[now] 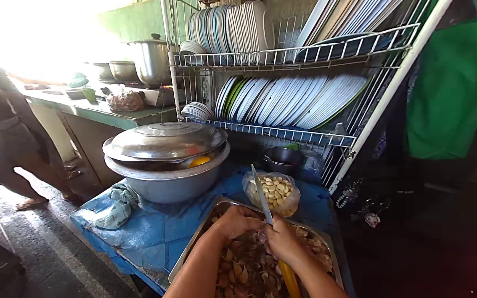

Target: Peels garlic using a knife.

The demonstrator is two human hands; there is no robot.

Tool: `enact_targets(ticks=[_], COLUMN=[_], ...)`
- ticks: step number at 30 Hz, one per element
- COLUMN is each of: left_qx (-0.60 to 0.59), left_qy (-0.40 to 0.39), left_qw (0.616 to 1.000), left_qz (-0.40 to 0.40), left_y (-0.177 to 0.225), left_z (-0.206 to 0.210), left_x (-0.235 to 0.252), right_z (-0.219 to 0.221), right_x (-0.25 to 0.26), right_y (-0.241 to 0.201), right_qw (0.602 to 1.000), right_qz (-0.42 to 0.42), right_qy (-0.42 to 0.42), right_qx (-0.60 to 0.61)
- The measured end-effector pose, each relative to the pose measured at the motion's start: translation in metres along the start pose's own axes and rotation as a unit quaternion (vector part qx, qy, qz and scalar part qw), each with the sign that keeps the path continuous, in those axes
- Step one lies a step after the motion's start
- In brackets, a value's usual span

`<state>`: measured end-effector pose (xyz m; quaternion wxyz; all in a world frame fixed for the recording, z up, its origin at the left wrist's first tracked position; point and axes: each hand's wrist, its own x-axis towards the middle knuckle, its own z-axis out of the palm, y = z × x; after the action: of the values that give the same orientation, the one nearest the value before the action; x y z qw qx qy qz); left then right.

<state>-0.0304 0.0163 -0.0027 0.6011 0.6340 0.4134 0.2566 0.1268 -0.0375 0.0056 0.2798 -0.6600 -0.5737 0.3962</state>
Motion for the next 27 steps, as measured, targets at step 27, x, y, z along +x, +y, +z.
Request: enact_targets(ticks=[27], left_qx=[-0.092], left_qy=[0.101], left_qw=[0.991], left_qz=[0.006], left_y=[-0.005], left_z=[0.012], left_x=[0.007], right_z=[0.000], right_x=[0.002], right_y=[0.003], right_qw=[1.000], right_qz=[-0.005], right_qy=[-0.001], right_qx=[0.014])
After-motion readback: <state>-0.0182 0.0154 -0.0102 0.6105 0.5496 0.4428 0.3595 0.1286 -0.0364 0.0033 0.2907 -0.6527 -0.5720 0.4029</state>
